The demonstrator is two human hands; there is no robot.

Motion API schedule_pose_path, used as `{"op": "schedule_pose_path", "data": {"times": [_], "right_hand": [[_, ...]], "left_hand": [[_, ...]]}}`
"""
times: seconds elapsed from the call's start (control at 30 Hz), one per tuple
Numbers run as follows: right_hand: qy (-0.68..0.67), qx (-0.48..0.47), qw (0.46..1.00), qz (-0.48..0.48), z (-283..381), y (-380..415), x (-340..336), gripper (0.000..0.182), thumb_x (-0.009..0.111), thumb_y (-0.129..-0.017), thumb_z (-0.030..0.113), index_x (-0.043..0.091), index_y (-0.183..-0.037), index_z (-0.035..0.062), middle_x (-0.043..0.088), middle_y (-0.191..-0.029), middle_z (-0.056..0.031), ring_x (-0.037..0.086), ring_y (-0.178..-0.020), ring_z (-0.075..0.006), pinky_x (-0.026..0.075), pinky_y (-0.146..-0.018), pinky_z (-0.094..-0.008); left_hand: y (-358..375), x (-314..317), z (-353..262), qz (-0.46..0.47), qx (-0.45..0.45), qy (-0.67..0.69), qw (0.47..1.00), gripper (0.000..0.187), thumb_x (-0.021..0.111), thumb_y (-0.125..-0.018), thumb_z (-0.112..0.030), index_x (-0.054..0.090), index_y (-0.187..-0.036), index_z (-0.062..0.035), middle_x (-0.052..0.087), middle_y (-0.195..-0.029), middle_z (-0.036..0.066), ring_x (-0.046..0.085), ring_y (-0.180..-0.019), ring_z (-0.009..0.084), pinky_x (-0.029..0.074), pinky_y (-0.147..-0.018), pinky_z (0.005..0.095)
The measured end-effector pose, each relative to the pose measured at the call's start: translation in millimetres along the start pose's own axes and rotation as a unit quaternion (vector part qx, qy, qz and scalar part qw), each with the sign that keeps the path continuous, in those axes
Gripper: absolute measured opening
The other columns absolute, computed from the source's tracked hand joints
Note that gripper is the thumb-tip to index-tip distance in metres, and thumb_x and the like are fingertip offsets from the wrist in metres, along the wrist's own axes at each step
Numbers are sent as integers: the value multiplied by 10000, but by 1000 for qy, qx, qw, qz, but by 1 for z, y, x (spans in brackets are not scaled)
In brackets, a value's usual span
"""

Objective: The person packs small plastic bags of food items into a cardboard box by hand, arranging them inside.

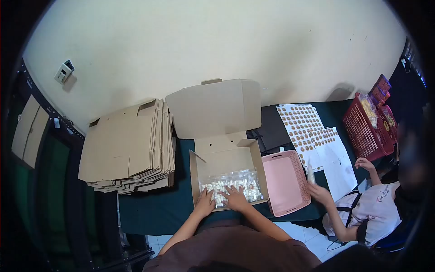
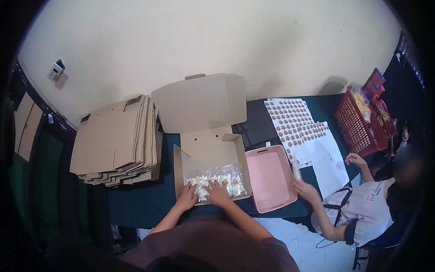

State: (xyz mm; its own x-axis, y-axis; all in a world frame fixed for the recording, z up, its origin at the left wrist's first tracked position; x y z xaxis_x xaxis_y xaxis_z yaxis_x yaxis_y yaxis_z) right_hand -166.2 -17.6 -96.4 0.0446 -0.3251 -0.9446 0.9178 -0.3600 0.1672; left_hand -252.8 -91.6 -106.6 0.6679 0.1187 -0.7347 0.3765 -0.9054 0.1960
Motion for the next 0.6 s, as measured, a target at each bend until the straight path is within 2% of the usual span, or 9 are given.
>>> {"op": "schedule_pose_path", "data": {"times": [0.1, 0.2, 0.27, 0.37, 0.4, 0.5, 0.53, 0.6], "right_hand": [[50, 24, 998, 39, -5, -3, 6, 478, 489, -847, 412, 405, -1300, 284, 337, -1374, -111, 330, -1250, -334, 229, -956, -618], [30, 25, 999, 36, -4, 1, 6, 471, 484, -855, 392, 411, -1296, 245, 340, -1368, -130, 321, -1253, -341, 230, -959, -615], [-68, 48, 997, -1, -10, 4, -3, 459, 473, -867, 379, 425, -1283, 190, 340, -1361, -152, 308, -1259, -344, 236, -963, -609], [-145, 91, 985, -21, -15, 20, -12, 460, 454, -879, 375, 423, -1277, 147, 337, -1358, -167, 293, -1266, -346, 247, -968, -595], [-134, 89, 987, -18, -16, 20, -7, 435, 444, -883, 380, 473, -1236, 127, 350, -1351, -167, 302, -1260, -344, 267, -980, -557], [-104, 51, 993, 6, -14, 19, -2, 407, 435, -885, 375, 535, -1173, 105, 373, -1334, -172, 327, -1243, -353, 282, -991, -520], [-108, 30, 993, -31, -11, 20, -12, 375, 456, -880, 339, 579, -1108, 68, 448, -1268, -182, 382, -1201, -356, 312, -990, -464], [-140, 0, 989, -47, -11, 18, -16, 364, 471, -874, 314, 577, -1104, 52, 478, -1234, -182, 402, -1184, -353, 323, -987, -439]], "left_hand": [[1, -6, 3, -21, -26, 14, 999, 601, 560, -794, -245, 340, -1310, -32, 236, -1351, 311, 281, -1235, 444, 253, -1034, 447], [2, -13, -3, -40, -21, 26, 999, 632, 581, -781, -262, 334, -1312, -24, 245, -1344, 318, 287, -1232, 447, 270, -1026, 438], [-2, -1, 5, 8, -31, 2, 999, 653, 588, -778, -266, 321, -1319, -15, 264, -1332, 325, 304, -1222, 453, 285, -1019, 430], [-2, -1, 3, 29, -30, -17, 999, 651, 576, -786, -268, 312, -1322, -7, 277, -1321, 332, 319, -1212, 457, 294, -1014, 427], [-3, 1, 5, 28, -27, -31, 999, 638, 557, -799, -277, 311, -1324, -9, 279, -1316, 338, 329, -1203, 461, 294, -1015, 420], [3, 2, 1, 30, -18, -47, 998, 631, 542, -805, -294, 317, -1318, -3, 287, -1319, 326, 330, -1203, 458, 293, -1014, 423], [7, 3, 2, 49, -44, -39, 997, 638, 531, -813, -323, 302, -1333, -32, 270, -1340, 306, 310, -1215, 460, 284, -1017, 442], [14, 0, -7, 50, -44, -80, 995, 639, 525, -818, -334, 293, -1342, -51, 255, -1351, 298, 298, -1222, 461, 275, -1019, 454]]}}
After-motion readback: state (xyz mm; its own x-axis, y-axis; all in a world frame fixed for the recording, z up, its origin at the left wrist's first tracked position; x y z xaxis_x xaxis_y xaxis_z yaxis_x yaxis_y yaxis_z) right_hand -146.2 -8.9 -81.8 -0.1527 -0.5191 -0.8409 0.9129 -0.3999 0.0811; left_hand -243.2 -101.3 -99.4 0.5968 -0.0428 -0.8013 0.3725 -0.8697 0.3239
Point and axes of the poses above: each hand's wrist, its own y-axis away from the middle knuckle, its own x-axis out of the palm, z = x × y, the point moved 10 cm from there along -y, towards the middle knuckle
